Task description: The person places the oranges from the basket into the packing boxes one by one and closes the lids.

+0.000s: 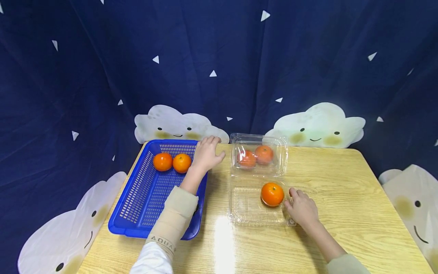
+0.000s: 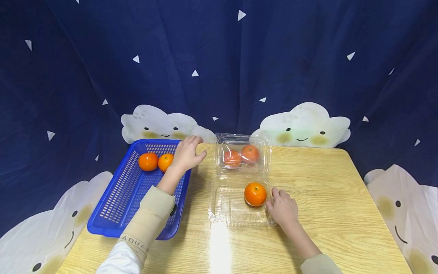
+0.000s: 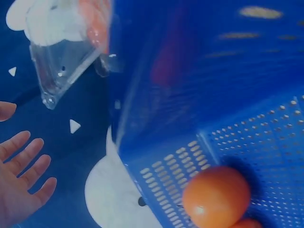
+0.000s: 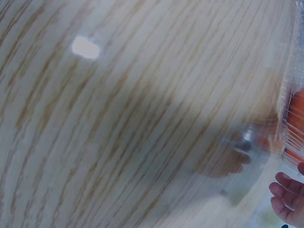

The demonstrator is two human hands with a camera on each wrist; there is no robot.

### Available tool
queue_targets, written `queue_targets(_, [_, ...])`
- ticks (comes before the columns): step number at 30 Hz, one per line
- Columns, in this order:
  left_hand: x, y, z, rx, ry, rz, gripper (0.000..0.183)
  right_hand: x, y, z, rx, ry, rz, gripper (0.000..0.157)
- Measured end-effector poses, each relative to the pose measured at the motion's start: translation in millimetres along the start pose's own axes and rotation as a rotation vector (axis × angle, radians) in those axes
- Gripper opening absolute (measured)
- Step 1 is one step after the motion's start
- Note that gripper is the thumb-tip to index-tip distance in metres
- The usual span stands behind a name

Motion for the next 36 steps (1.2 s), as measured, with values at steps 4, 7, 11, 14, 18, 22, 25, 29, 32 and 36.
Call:
queue_targets(4, [-1.6, 10.6, -4.5, 0.000, 0.013, 0.019, 0.041, 0.1, -0.4, -0.8, 0.003, 0.005, -0.004, 0.036])
queue_targets(7, [-2.4, 20.2, -8.9, -0.002, 0.010, 0.038, 0.041, 0.4, -0.7, -1.2, 0.007, 0.005, -0.006, 0.036])
queue_targets(11, [-3.9, 35.2, -16.0, 0.014, -0.006, 0.072, 0.038, 0.7, -1.0, -1.5, 0.012, -0.001, -0.006, 0.035])
queue_targets(14, [-6.3, 46.2, -20.8, 0.018, -0.005, 0.106, 0.037, 0.5, -0.9, -1.5, 0.015, -0.002, -0.005, 0.035])
queue_targets(18, [-10.1, 60.1, -26.7, 0.022, -0.002, 0.144, 0.038, 0.1, -0.5, -1.5, 0.016, -0.005, -0.004, 0.035])
queue_targets(22, [-12.0, 73.0, -33.9, 0.034, 0.018, 0.197, 0.044, 0.1, 0.0, -1.4, 0.022, -0.017, -0.002, 0.034])
queue_targets(25, [-12.8, 81.5, -39.5, 0.034, 0.049, 0.247, 0.052, 0.1, 0.3, -1.3, 0.025, -0.019, -0.002, 0.034])
queue_targets(29, [-14.5, 91.1, -46.7, 0.029, 0.078, 0.302, 0.059, -0.1, 0.6, -0.9, 0.026, -0.015, -0.005, 0.034])
queue_targets(32, [-16.7, 96.4, -51.1, 0.017, 0.094, 0.332, 0.062, -0.1, 0.8, -0.6, 0.025, -0.012, -0.004, 0.034])
queue_targets(36, [-19.9, 101.4, -55.8, -0.002, 0.109, 0.359, 0.062, 0.0, 0.4, -0.2, 0.024, -0.006, -0.003, 0.035])
Point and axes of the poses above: each hand's wrist, its own x-axis towards the middle knuckle, its own z-axis out of the back of the hand, y = z × x, the point moved 1 cm from there along x, towards the middle knuckle, and after that the axes turned 12 degrees about y, right-handed, at the moved point
